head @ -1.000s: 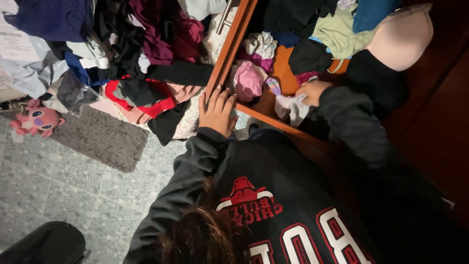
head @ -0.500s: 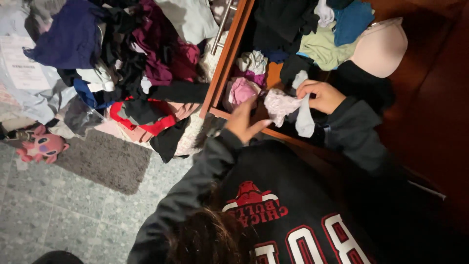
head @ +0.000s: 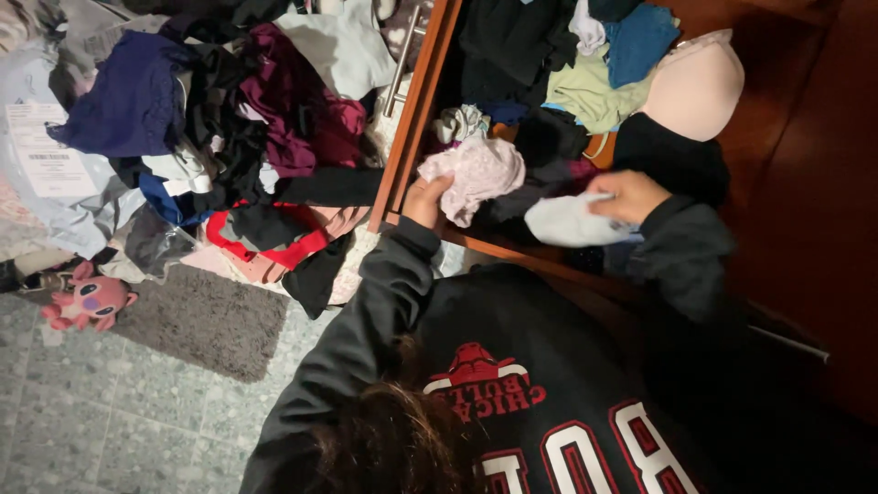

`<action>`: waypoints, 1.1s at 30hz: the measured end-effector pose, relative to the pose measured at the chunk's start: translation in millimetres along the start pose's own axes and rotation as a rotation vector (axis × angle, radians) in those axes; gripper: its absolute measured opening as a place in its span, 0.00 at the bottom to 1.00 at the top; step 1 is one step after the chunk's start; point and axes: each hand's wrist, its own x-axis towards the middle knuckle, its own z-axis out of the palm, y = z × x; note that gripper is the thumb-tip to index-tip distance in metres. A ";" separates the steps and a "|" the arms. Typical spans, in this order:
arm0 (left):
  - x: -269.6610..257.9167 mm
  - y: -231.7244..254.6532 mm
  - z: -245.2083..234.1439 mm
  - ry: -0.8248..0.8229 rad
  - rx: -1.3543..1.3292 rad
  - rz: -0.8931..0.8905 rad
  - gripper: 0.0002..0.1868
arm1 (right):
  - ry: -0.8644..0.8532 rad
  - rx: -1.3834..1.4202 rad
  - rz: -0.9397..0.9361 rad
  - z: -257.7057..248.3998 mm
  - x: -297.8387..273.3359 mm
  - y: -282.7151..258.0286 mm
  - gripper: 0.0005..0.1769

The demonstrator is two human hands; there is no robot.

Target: The person sits on the floor and sorts a pile of clothes by picking up items one by one, folding them, and placing them into an open wooden drawer. The person handles various garments including socks, underwear, and shirts.

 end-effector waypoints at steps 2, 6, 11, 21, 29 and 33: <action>-2.6 13.1 8.1 0.027 -0.010 -0.010 0.16 | -0.132 -0.104 0.253 -6.9 -5.2 4.7 0.09; -5.8 22.9 9.0 0.049 -0.050 0.029 0.22 | -0.173 -0.058 0.041 -15.5 -9.5 -13.1 0.13; -3.2 25.3 15.4 0.057 -0.047 0.057 0.25 | 0.275 -0.443 -0.607 -11.7 -8.6 -102.5 0.08; 11.4 53.8 -17.3 0.070 0.096 0.217 0.24 | 0.433 0.543 -0.318 -13.8 13.0 -62.5 0.11; 48.4 28.2 -1.4 -0.071 1.039 0.062 0.20 | 0.493 0.455 -0.192 -3.8 5.0 -67.7 0.10; 66.3 5.0 -5.2 -0.102 2.014 0.260 0.16 | 0.488 0.468 -0.154 -4.0 -3.2 -59.9 0.11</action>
